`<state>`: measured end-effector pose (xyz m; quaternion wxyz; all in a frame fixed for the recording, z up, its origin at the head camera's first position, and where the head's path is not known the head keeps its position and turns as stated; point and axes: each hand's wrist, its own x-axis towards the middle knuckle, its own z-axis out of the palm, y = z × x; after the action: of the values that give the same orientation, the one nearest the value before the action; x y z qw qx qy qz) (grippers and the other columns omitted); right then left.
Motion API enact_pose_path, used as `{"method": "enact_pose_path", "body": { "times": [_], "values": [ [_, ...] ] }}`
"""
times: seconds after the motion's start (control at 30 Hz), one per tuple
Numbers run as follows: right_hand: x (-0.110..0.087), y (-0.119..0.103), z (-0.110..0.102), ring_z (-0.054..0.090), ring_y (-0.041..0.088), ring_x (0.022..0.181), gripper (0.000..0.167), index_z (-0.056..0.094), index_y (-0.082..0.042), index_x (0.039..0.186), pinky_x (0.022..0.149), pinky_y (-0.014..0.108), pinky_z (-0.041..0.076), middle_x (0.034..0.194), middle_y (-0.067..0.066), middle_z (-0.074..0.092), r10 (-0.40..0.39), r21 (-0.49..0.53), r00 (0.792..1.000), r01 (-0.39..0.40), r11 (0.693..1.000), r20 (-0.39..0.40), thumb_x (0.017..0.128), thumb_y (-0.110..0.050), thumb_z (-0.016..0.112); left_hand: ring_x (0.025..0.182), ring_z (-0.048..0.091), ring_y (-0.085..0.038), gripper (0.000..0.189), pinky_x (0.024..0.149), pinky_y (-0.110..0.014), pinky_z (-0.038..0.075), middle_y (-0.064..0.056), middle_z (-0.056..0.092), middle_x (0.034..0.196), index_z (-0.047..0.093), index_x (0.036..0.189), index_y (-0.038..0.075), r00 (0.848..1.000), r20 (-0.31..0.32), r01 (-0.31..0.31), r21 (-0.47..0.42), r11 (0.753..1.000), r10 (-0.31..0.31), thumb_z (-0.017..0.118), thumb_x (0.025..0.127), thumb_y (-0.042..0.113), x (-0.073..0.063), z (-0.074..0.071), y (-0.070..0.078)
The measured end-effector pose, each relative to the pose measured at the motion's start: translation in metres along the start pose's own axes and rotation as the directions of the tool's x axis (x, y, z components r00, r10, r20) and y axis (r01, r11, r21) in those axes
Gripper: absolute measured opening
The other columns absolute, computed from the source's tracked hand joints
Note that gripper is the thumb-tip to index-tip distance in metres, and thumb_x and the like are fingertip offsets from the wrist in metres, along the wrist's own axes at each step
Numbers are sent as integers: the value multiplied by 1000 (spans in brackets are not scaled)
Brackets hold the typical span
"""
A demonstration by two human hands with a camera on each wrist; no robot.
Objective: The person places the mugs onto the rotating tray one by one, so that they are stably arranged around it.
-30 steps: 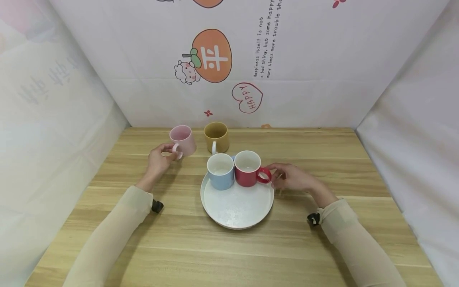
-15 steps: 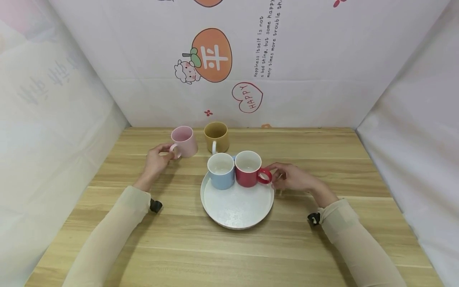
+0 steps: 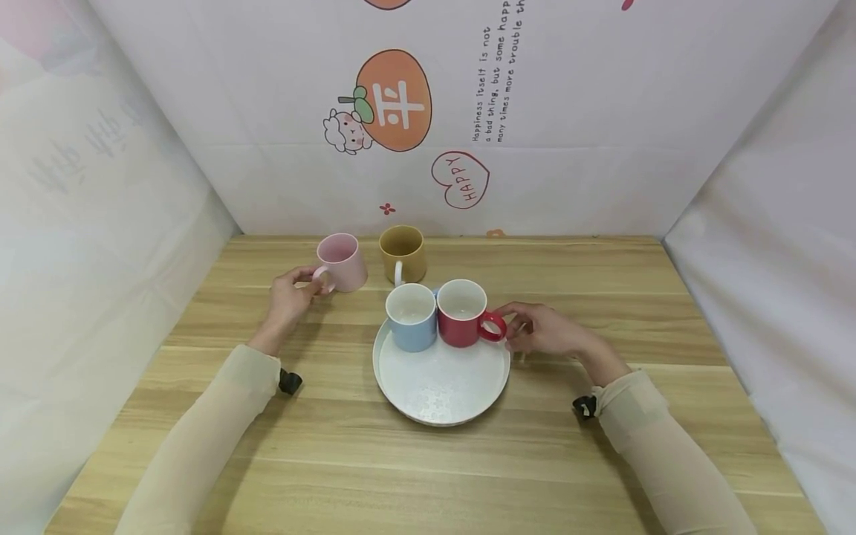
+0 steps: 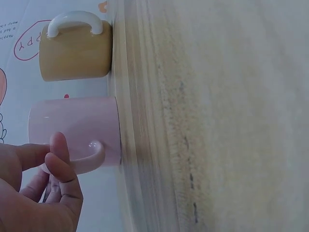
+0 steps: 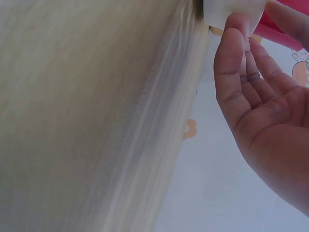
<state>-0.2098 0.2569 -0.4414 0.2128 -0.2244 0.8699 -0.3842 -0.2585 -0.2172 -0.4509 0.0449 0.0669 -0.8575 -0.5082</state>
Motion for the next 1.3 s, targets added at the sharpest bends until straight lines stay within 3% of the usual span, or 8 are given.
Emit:
{"method": "enact_pose_path", "body": {
  "times": [0.4,0.63,0.83,0.9,1.07,1.17,1.3],
  "values": [
    [-1,2,2,68,21,90,58,54,-18,140,75,30,61,111,15,68,5,-6,1000,-5,1000,-7,87,-14,77,90,72,-33,35,56,-16,44,-11,71,113,67,124,8,999,-42,13,33,999,-11,71,93,24,2,1,2],
    [-1,3,2,68,23,89,58,53,-17,140,72,33,62,112,16,67,11,23,1000,-11,1000,2,87,-14,77,87,73,-26,36,63,-17,45,-13,72,112,68,122,6,997,-72,20,27,999,-18,72,92,24,4,2,2],
    [0,5,2,67,24,88,58,53,-18,140,71,36,62,112,17,66,28,38,1000,-28,999,9,87,-14,77,88,74,-32,32,56,-16,44,-17,72,111,68,120,2,996,-92,-2,32,999,5,70,93,19,5,3,1],
    [0,5,2,67,24,88,58,53,-18,140,71,37,63,113,17,65,36,39,999,-36,999,11,87,-15,76,94,73,-33,31,65,-18,47,-17,72,111,69,119,2,995,-95,-5,49,999,10,70,93,19,6,2,2],
    [0,4,2,68,24,86,59,52,-17,140,72,36,63,111,17,66,32,34,999,-33,999,5,87,-14,77,111,65,-34,31,96,-41,51,-19,73,111,71,115,3,994,-100,-24,116,993,36,72,90,20,8,0,3],
    [0,5,2,68,24,86,59,52,-17,140,72,35,62,111,17,66,29,30,1000,-29,999,3,87,-14,77,115,64,-37,30,101,-50,51,-19,74,111,73,113,3,993,-103,-36,129,991,49,73,89,22,9,-2,3],
    [-1,4,2,68,24,86,59,52,-18,141,71,37,62,111,17,65,33,40,999,-33,999,6,87,-15,77,114,65,-36,31,99,-49,52,-19,74,110,73,112,4,993,-108,-37,129,991,51,75,88,23,9,-2,2]
  ]
}}
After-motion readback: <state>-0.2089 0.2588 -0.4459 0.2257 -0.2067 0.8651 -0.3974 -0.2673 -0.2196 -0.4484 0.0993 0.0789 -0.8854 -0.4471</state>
